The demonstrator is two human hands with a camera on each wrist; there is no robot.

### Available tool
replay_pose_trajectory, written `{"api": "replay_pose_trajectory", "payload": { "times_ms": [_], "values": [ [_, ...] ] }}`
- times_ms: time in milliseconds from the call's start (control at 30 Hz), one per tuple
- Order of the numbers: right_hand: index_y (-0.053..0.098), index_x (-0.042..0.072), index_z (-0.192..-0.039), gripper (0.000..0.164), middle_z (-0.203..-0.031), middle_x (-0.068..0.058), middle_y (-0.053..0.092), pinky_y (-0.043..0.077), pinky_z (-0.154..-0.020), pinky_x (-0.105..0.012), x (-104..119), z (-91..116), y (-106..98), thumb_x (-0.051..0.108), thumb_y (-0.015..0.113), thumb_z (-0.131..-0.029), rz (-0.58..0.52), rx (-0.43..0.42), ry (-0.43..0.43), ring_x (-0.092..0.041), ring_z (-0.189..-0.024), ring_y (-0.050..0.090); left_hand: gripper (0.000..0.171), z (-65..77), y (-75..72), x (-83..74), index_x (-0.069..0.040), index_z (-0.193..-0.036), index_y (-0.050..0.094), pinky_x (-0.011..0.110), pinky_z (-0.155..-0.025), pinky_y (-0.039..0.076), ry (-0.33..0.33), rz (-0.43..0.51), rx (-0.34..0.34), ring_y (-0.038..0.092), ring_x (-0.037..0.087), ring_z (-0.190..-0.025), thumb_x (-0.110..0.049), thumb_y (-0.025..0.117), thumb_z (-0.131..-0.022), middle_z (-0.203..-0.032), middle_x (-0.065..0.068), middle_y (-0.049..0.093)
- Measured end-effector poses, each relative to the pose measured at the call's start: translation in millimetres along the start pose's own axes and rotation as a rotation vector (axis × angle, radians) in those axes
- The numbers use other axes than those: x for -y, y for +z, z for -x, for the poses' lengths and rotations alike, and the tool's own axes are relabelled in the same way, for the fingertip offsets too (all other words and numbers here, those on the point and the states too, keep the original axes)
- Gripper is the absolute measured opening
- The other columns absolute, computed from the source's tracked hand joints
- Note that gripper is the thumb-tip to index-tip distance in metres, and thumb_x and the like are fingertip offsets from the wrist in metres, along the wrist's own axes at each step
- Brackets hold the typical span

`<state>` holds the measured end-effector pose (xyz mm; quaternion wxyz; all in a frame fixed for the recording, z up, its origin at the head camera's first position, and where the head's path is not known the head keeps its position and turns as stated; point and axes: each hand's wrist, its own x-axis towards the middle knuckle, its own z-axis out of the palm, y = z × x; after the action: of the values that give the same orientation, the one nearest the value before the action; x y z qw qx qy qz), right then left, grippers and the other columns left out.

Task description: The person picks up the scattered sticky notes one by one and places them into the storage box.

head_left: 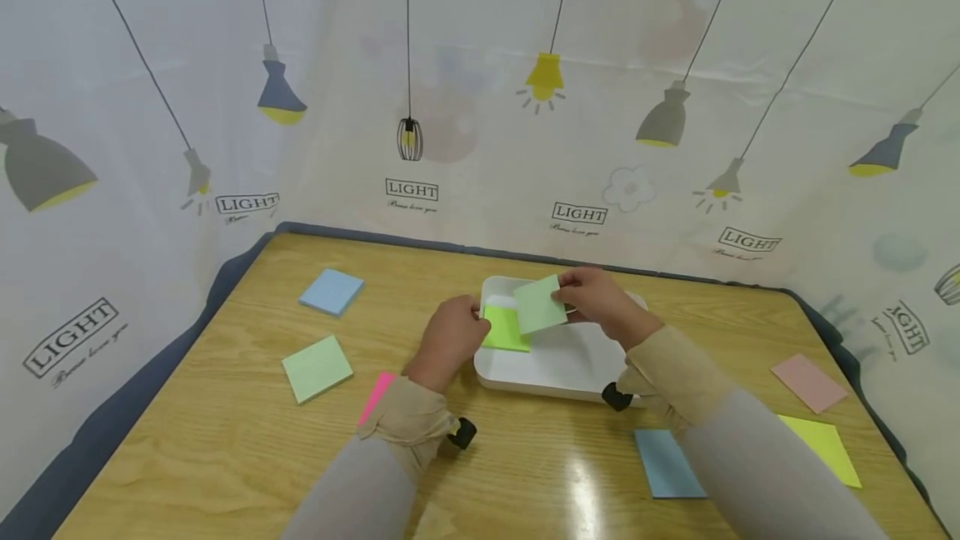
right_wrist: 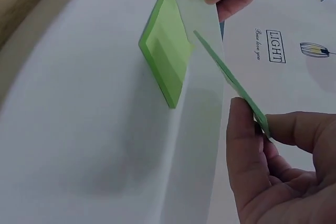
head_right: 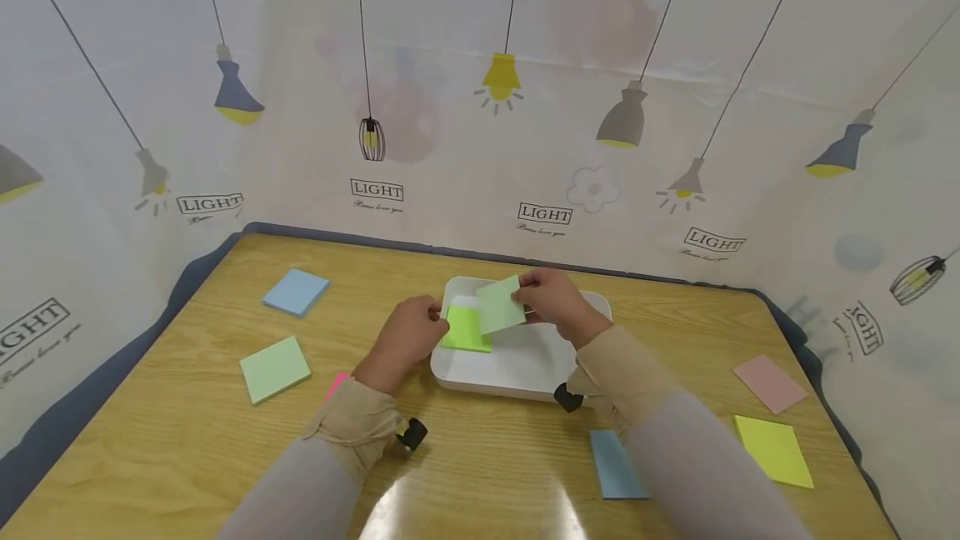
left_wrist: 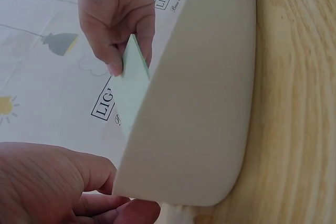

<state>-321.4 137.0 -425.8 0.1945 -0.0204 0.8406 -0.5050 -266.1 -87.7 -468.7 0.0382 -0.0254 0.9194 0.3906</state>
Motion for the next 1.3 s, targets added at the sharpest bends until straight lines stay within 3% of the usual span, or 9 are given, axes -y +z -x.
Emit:
{"api": "replay_pose_trajectory", "payload": {
  "times_ms": [233,433,1100,1300],
  "values": [
    [0.051,-0.001,-0.110,0.027,-0.107,-0.016,0.057,0.056,-0.074,-0.038,-2,-6,20,0.010,0.061,-0.086,-0.154,0.030,0.078,-0.023,-0.088,0.061,0.025,2.4,-0.6,-1.2,-0.005,-0.105,0.062,0.031,-0.063,0.047,0.019,-0.002,0.006,0.053,0.017,-0.073,-0.017,0.052,-0.085,-0.094,0.005,0.063],
    [0.053,0.001,-0.102,0.022,-0.094,-0.012,0.056,0.057,-0.067,-0.033,-9,-12,31,0.009,0.064,-0.084,-0.175,0.040,0.113,-0.022,-0.078,0.062,0.030,2.4,0.8,-1.9,-0.005,-0.111,0.062,0.032,-0.065,0.048,0.015,-0.018,0.008,0.054,0.016,-0.076,-0.017,0.051,-0.085,-0.097,0.005,0.063],
    [0.053,0.000,-0.112,0.036,-0.083,-0.015,0.065,0.057,-0.060,-0.033,-6,-18,45,0.014,0.068,-0.082,0.123,0.063,0.123,-0.022,-0.066,0.064,0.027,1.1,-2.2,-2.6,-0.006,-0.109,0.061,0.033,-0.067,0.048,-0.003,-0.023,0.013,0.054,0.017,-0.078,-0.020,0.053,-0.087,-0.096,0.005,0.062],
    [0.054,-0.001,-0.114,0.040,-0.075,-0.013,0.066,0.056,-0.056,-0.032,-4,-17,50,0.018,0.068,-0.082,0.286,0.046,0.103,-0.021,-0.062,0.063,0.029,2.0,-3.7,-2.5,-0.005,-0.111,0.061,0.033,-0.067,0.049,0.004,-0.013,0.015,0.054,0.016,-0.077,-0.020,0.053,-0.087,-0.097,0.005,0.062]
  ]
}}
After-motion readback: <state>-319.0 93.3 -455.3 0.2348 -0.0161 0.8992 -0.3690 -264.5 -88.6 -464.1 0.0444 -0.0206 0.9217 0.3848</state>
